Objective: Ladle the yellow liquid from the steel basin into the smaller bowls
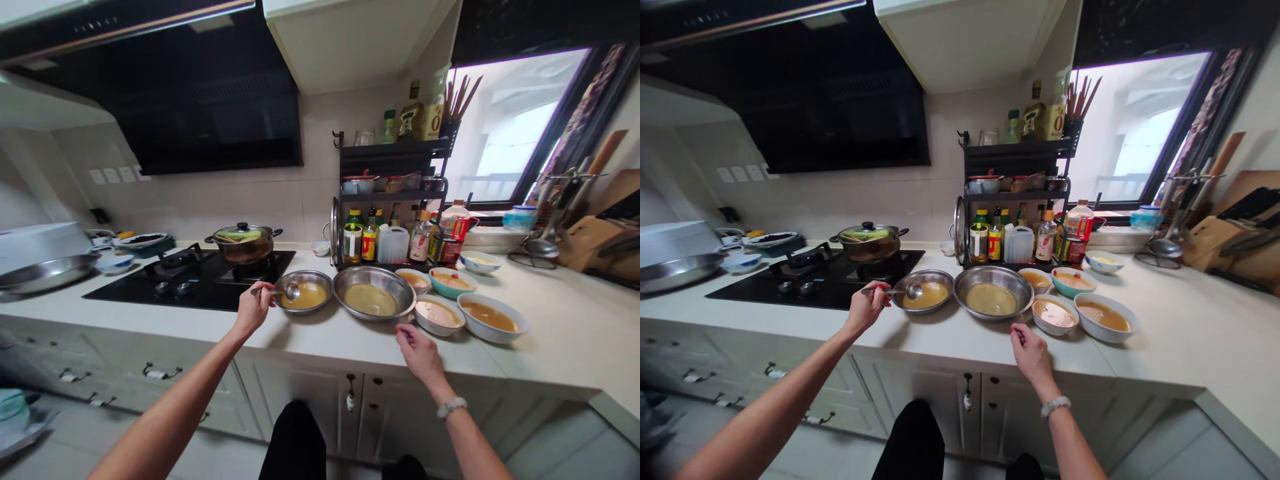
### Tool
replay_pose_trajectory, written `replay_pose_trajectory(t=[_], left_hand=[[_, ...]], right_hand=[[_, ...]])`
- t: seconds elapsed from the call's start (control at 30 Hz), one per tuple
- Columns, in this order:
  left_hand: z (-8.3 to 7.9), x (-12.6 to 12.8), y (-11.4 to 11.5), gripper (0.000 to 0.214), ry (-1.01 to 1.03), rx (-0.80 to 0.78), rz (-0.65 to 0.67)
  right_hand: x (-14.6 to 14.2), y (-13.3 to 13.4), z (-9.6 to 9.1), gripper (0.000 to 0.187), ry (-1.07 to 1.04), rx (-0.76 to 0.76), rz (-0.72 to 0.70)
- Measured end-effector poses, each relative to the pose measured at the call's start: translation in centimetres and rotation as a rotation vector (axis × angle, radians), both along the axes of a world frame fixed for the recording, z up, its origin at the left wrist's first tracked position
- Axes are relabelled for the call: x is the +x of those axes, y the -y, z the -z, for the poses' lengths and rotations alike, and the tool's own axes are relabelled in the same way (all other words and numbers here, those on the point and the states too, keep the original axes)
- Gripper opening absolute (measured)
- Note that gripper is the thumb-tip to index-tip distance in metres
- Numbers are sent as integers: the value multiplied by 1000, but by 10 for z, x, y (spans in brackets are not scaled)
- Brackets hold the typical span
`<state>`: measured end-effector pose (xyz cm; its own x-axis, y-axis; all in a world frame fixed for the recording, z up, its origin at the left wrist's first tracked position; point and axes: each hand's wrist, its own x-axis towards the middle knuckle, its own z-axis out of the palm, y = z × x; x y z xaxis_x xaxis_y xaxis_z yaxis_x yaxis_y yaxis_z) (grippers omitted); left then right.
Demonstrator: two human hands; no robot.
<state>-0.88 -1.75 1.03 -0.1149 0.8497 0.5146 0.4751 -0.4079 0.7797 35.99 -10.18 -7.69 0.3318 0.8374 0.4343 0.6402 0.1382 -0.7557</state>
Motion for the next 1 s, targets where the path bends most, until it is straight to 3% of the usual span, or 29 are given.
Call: replay_pose_trajectory(t=[0.13,0.37,0.53,0.8,1.0], left_hand=[[7,-6,-5,22,100,-51,-8],[4,-3,-19,19,527,-105,-143],[-1,3,-18,18,615,-116,-134],[-19,14,-13,16,721,-147,-105],[-42,43,-12,17,749,-128,-33]], right_hand=[[-1,-1,-1,35,5,0,7],[0,0,0,33,13,9,0],[0,0,0,33,15,10,-5],[0,0,1,32,13,12,-9],[0,0,1,31,12,13,-3]])
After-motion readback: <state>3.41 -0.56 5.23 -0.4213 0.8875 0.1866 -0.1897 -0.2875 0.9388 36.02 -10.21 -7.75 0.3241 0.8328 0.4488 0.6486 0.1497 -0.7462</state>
